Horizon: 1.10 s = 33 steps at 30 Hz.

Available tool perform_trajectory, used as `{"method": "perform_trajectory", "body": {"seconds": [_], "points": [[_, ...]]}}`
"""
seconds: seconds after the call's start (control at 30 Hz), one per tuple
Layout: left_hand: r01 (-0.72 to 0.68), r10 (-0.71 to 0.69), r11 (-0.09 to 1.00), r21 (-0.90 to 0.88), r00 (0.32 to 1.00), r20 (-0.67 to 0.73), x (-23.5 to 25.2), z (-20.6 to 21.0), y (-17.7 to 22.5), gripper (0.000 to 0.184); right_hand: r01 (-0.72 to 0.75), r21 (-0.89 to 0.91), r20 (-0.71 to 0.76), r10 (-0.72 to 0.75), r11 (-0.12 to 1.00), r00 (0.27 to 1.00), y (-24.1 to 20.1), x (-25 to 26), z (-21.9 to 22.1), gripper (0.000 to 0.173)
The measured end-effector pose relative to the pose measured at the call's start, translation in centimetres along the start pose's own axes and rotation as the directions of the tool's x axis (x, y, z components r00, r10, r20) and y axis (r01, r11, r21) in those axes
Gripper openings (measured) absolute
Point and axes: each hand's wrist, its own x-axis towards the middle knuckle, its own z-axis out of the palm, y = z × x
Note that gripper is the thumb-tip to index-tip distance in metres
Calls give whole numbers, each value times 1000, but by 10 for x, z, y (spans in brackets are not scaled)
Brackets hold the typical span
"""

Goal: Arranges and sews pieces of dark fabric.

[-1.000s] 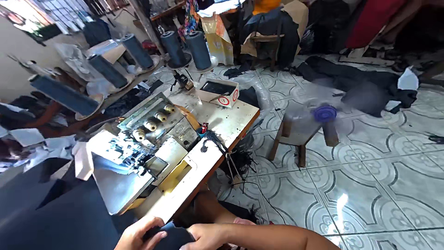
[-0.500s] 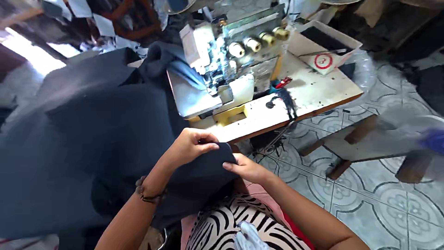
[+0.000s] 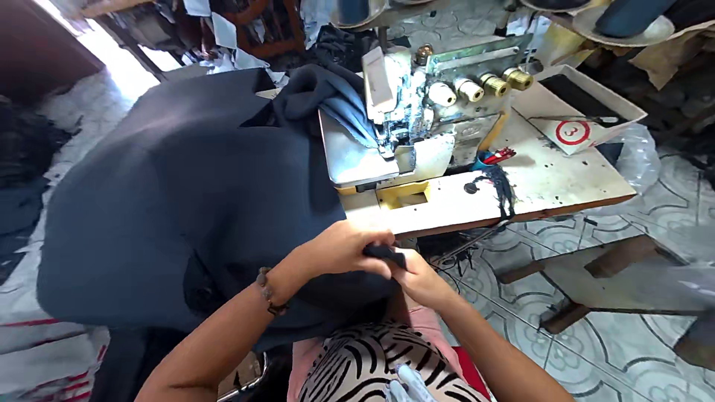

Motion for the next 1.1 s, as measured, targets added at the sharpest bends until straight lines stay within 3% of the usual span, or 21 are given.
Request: {"method": "perform_trajectory", "body": {"seconds": [0.07,0.13,0.23,0.3,0.37,0.47,0.57,0.67,0.77,0.87,0.93,1.0,1.07,1.1], "points": [[-43,31,995,94,992,123,-1,-4,-6,55,121,-13,53,-120,993,991,-6,-21,-13,25],[-68,29,967,246,987,160,-6,-14,-17,48,171,65,9,-172,983,985,-16,-47,-34,21],[91,-179,904,417,968,178,-17,-54,-22,20,202,185,-315,-136,962,939,-31,-88,-65,24],[222,-312,879,421,937,157,-35,-79,-36,14,211,243,-568,-37,947,822,-44,-103,-82,17],[299,-331,916,268,940,83,-63,-93,-54,16,209,267,-721,50,941,691,-42,-109,-99,14],[381,-419,888,-257,901,-114,-95,-95,-43,6,113,331,-784,207,937,586,-33,-102,-112,38],[283,-492,805,-521,810,-320,-108,-90,-17,11,31,355,-738,259,934,623,-12,-95,-123,36],[294,-544,803,-518,717,-436,-111,-94,2,10,15,352,-713,258,936,652,-3,-86,-127,35],[331,-542,823,-462,704,-460,-115,-103,9,7,-32,320,-720,265,947,642,-10,-78,-123,27],[375,-512,855,-359,719,-469,-117,-115,19,4,-67,310,-654,264,949,709,-7,-86,-125,28],[481,-481,864,-150,700,-527,-114,-133,33,4,-116,239,-518,227,964,825,-4,-100,-126,28],[620,-435,778,101,648,-626,-101,-165,35,17,-99,87,-278,120,991,953,-11,-107,-114,23],[730,-370,628,269,585,-722,-72,-192,31,26,83,-76,12,-82,994,997,-31,-96,-75,15],[777,-377,556,295,552,-743,-50,-196,28,29,209,-107,144,-193,972,970,-42,-87,-49,21]]}}
